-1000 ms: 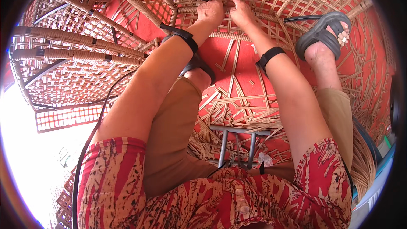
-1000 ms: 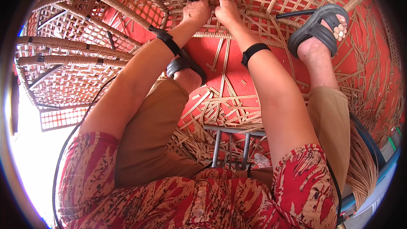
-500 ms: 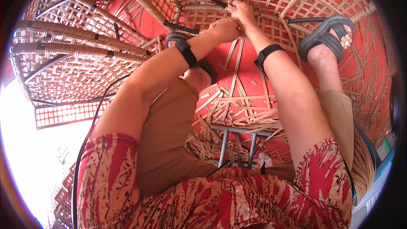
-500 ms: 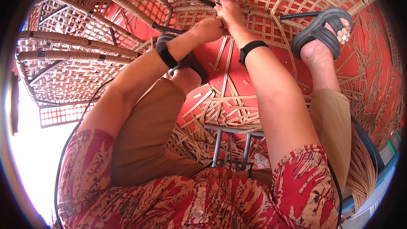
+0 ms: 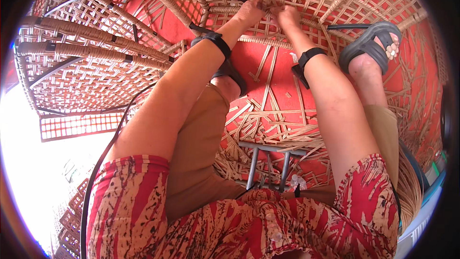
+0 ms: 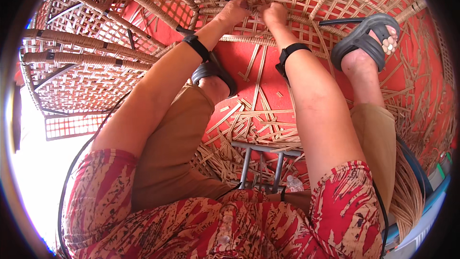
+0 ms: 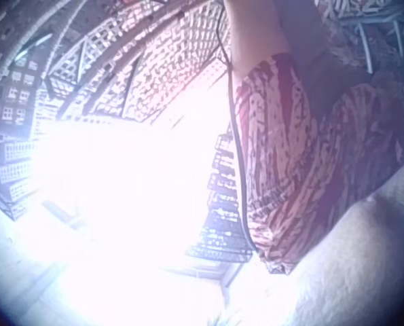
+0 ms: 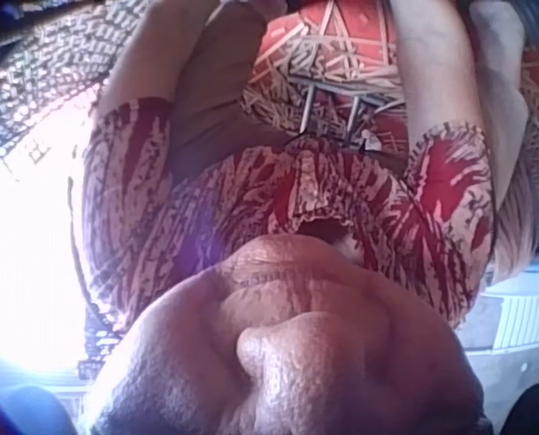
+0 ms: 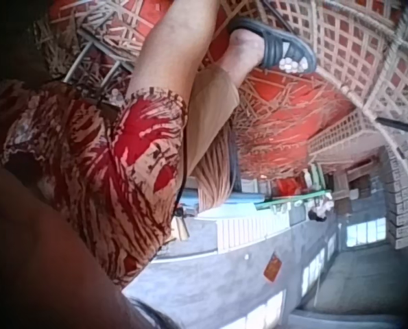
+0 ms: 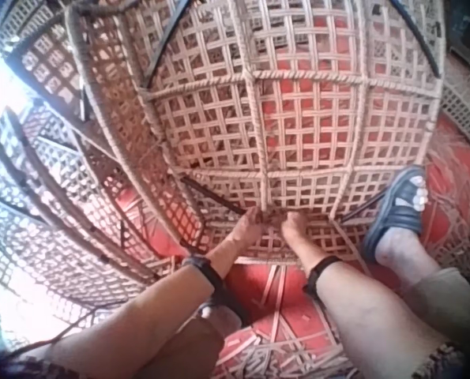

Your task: The recorder is weaving rattan strips onto a furniture frame.

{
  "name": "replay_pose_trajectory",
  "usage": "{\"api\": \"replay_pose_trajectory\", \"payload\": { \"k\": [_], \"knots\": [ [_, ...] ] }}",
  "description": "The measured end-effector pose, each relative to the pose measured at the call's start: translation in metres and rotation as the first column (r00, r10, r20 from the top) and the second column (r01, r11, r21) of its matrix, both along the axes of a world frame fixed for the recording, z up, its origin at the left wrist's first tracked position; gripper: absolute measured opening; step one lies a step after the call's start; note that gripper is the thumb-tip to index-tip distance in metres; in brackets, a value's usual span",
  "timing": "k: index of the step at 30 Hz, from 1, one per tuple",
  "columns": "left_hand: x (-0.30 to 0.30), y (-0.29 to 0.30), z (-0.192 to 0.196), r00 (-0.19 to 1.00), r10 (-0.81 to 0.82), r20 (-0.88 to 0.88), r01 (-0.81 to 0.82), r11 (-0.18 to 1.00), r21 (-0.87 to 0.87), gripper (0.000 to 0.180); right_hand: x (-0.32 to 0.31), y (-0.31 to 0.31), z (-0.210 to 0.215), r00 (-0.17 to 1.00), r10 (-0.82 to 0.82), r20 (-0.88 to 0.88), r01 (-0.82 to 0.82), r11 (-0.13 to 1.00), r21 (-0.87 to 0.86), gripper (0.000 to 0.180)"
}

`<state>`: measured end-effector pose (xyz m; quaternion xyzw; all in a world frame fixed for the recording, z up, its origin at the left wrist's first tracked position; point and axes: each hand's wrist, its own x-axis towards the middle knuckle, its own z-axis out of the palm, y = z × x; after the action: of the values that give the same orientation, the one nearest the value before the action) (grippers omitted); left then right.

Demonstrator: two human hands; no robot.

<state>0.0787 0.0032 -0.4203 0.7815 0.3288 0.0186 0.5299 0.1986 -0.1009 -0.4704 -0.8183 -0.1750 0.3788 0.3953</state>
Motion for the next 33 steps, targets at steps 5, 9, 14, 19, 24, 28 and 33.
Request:
{"api": "replay_pose_trajectory", "payload": {
  "k": [5,9,14,19,24,28,33],
  "knots": [
    [0.01,0.024,0.022,0.915,-0.329,-0.232,0.399,0.821,0.409,0.035,0.0,0.008,0.014,0.907,0.089,0.411,-0.017,0.984,-0.176,0.031],
    [0.04,0.048,0.04,0.643,-0.58,-0.501,0.749,0.613,0.251,0.02,0.002,0.01,0.022,0.979,0.067,0.194,-0.043,0.991,-0.127,0.03],
    [0.053,0.043,0.055,0.45,-0.513,-0.731,0.809,0.582,0.089,0.019,0.007,0.007,0.017,0.994,-0.045,-0.101,0.051,0.997,0.06,0.021],
    [0.031,0.025,0.047,0.593,-0.411,-0.692,0.805,0.301,0.511,0.018,0.01,0.003,0.031,0.984,0.18,-0.001,-0.18,0.982,-0.065,0.02],
    [-0.004,-0.023,0.04,0.716,-0.318,-0.622,0.698,0.352,0.623,0.019,-0.009,-0.015,0.056,0.769,0.158,0.619,-0.196,0.981,-0.007,0.028],
    [-0.02,-0.069,0.066,0.642,-0.379,-0.666,0.766,0.346,0.541,0.014,-0.018,-0.014,0.053,0.847,0.264,0.461,-0.286,0.958,-0.023,0.034],
    [-0.015,-0.056,0.077,0.607,-0.531,-0.591,0.658,0.753,-0.001,0.026,-0.013,-0.008,0.026,0.911,0.352,0.216,-0.343,0.936,-0.08,0.036]
  ]
}}
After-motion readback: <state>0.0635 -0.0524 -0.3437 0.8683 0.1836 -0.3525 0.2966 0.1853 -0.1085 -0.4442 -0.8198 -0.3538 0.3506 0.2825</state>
